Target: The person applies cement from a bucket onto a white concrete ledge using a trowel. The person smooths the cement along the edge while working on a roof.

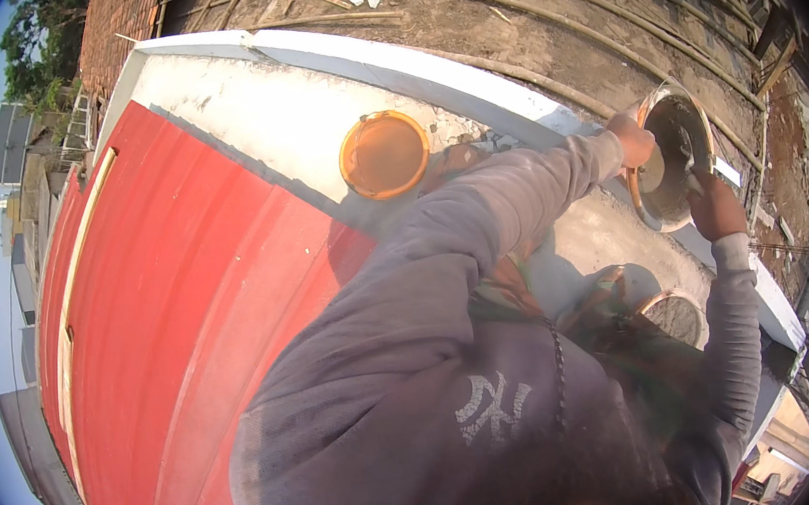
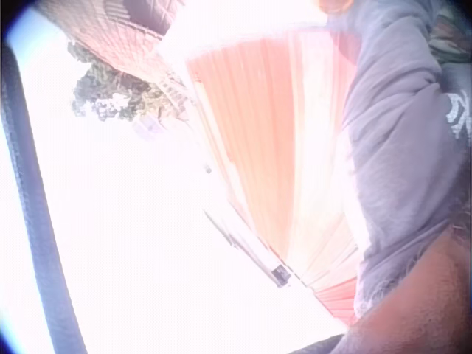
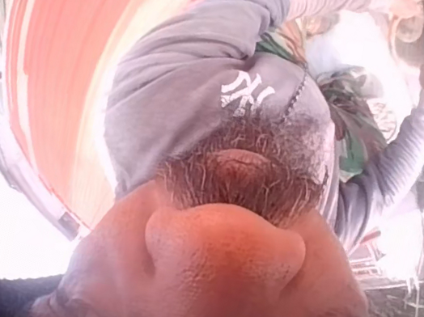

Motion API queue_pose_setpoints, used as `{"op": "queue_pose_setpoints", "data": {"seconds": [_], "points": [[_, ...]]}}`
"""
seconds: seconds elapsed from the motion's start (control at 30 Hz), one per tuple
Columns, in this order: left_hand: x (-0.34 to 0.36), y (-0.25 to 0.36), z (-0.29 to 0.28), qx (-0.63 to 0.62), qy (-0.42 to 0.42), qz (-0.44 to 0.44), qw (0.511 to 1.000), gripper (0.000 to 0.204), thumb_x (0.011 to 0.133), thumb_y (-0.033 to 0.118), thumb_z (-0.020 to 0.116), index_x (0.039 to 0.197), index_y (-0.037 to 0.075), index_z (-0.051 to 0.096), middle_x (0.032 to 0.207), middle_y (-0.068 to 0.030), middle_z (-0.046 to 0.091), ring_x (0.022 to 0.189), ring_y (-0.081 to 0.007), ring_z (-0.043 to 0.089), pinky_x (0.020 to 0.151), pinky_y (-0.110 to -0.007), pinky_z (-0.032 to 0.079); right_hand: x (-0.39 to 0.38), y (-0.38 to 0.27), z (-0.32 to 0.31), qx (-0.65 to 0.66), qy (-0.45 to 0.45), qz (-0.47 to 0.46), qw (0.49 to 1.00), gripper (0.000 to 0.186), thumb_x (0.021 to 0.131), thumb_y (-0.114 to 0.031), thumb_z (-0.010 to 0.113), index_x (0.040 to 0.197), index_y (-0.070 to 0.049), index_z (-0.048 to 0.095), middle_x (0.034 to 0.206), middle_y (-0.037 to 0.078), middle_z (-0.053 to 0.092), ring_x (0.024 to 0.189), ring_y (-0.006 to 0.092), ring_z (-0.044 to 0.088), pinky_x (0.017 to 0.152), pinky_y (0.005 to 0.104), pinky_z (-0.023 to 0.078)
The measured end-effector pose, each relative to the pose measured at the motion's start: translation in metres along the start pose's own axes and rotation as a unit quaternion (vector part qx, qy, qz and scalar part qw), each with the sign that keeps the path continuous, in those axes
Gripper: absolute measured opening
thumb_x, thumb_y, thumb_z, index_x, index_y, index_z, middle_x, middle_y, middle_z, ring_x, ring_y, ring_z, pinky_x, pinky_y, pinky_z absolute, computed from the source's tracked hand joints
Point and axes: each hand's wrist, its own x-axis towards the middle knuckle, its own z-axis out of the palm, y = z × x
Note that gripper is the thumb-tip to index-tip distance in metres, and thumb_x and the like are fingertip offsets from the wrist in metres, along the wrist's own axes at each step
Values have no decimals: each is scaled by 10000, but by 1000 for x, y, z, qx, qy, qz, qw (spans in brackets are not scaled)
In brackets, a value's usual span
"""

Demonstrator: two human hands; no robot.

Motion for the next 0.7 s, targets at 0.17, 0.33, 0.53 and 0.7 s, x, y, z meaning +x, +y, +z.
{"op": "queue_pose_setpoints", "data": {"seconds": [0.17, 0.33, 0.53, 0.7], "points": [[-33, 59, -10, 101, -54, -36, 993, 662, 941, 27, 547, 1593, 111, 475, 1048, -110, 699, 906, -190, 634, 751, -372, 542, -5, -8, 11, -57, -64, 101, 991, 363, 927, -213, 646, 1264, -101, 720, 1144, 264, 755, 1071, 445, 737, 942, 540, 586], [-19, 30, -25, -19, -69, -27, 997, 408, 991, 101, 586, 1394, 46, 561, 926, -74, 669, 811, -174, 677, 671, -350, 556, -14, -8, 15, 43, -129, 21, 990, 333, 928, -306, 691, 1167, -87, 766, 1059, 236, 769, 1026, 427, 732, 925, 492, 572], [-23, 33, -16, 21, -67, -10, 997, 535, 956, 48, 592, 1489, 17, 547, 969, -84, 680, 791, -143, 615, 669, -331, 515, -29, 0, -1, 24, -98, 69, 993, 396, 953, -323, 660, 1301, -145, 719, 1081, 207, 777, 1006, 422, 745, 908, 525, 593], [-37, 44, -4, 88, -78, 20, 993, 572, 956, 29, 587, 1526, 32, 533, 919, -44, 653, 736, -107, 575, 605, -304, 479, -32, 27, 0, 6, -41, 109, 993, 383, 918, -264, 627, 1232, -56, 703, 1073, 249, 770, 1004, 432, 751, 906, 542, 596]]}}
